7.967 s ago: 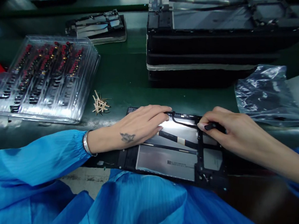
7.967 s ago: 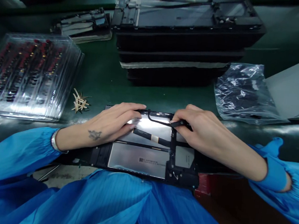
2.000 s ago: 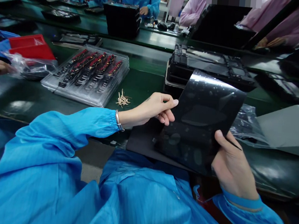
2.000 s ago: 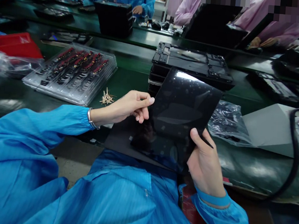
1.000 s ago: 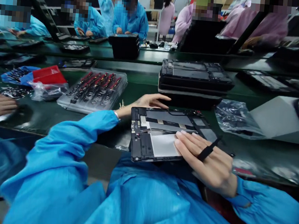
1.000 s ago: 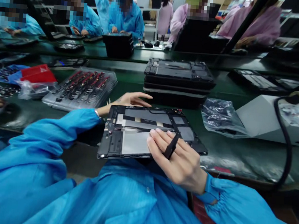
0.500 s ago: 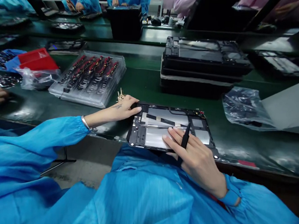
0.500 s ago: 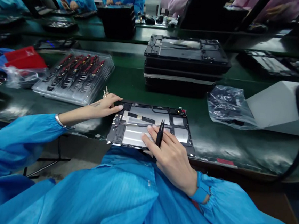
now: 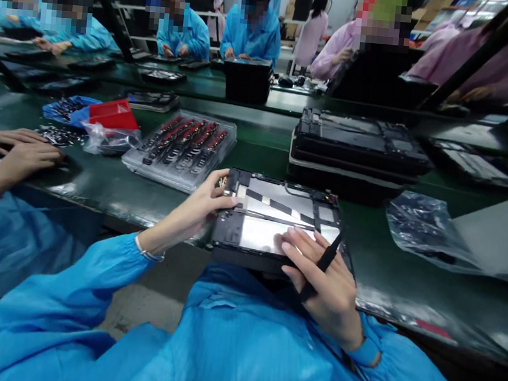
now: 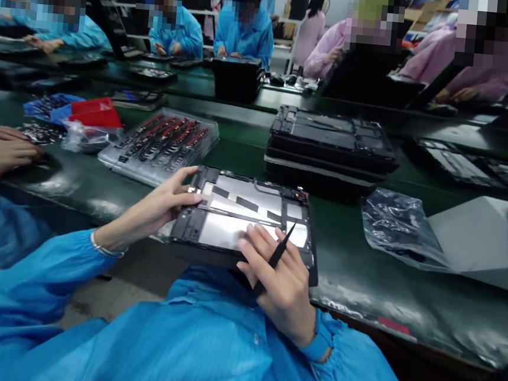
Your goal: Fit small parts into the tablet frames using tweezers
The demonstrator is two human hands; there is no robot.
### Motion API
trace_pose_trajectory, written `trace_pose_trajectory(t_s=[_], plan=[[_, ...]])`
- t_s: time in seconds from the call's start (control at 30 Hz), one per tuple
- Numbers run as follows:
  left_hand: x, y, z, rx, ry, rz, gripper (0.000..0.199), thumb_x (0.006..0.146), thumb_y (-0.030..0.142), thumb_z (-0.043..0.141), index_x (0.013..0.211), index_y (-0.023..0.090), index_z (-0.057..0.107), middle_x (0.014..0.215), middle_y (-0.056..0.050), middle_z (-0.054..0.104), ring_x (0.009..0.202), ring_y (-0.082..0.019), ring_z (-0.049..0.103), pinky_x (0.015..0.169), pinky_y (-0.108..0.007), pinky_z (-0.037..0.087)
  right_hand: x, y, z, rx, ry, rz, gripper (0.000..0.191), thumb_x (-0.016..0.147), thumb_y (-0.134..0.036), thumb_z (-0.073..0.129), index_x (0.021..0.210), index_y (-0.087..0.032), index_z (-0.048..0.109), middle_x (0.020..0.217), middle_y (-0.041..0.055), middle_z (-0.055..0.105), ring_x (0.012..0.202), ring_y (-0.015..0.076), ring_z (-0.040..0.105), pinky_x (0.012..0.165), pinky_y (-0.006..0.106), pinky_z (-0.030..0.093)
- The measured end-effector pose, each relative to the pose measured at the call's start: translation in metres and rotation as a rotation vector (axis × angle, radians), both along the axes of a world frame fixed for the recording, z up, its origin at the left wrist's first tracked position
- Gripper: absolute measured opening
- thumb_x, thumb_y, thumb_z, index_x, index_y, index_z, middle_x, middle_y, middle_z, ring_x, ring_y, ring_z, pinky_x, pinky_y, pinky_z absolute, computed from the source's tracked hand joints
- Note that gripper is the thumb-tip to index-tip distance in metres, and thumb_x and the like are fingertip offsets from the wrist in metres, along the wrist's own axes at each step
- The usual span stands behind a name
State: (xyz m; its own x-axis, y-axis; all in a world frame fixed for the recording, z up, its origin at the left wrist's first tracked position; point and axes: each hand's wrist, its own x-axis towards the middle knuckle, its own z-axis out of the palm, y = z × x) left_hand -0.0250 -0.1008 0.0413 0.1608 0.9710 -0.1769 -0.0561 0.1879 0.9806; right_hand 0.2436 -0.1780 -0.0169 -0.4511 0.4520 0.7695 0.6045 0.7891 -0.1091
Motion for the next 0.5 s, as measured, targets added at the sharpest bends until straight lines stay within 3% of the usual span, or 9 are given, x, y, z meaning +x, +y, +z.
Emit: trace_pose_trajectory(t_s=[0.13,0.23,0.37,0.5], plan=[[-0.054,0.009,0.033,0.147,0.057,0.284,0.079,0.063,0.019,0.084,0.137,0.02,0.057,0.1,-0.003,0.074,0.076,-0.014,0.068,0.062,-0.021,0.054,0.002,0.012,0.011,0.046,0.017,0.107,0.04,0.089,-0.006,0.072,0.129,-0.007,0.065,0.136,0.0214,0.066,0.135,0.0321,0.059,0.113,0.054,0.05],[-0.093,0.038,0.066,0.312,0.145,0.438,0.07,0.066,0.01,0.078,0.134,0.016,0.06,0.1,-0.003,0.074,0.073,-0.013,0.066,0.059,-0.02,0.052,0.013,0.026,0.016,0.053,0.008,0.121,0.039,0.089,-0.003,0.07,0.127,-0.007,0.066,0.137,0.0217,0.066,0.135,0.0323,0.06,0.111,0.054,0.052],[-0.115,0.117,0.097,0.406,0.232,0.555,0.07,0.072,0.003,0.071,0.138,0.02,0.053,0.082,0.003,0.069,0.059,-0.009,0.058,0.056,-0.019,0.049,0.036,0.05,0.024,0.097,-0.005,0.079,0.044,0.088,0.003,0.067,0.13,-0.008,0.064,0.135,0.0206,0.067,0.134,0.0297,0.061,0.111,0.051,0.052],[-0.094,0.221,0.105,0.425,0.225,0.542,0.063,0.079,0.003,0.068,0.137,0.022,0.051,0.082,0.004,0.064,0.06,-0.008,0.056,0.058,-0.018,0.048,0.06,0.073,0.025,0.116,-0.012,-0.001,0.044,0.089,0.005,0.062,0.13,-0.011,0.063,0.131,0.0177,0.069,0.132,0.0252,0.062,0.112,0.046,0.053]])
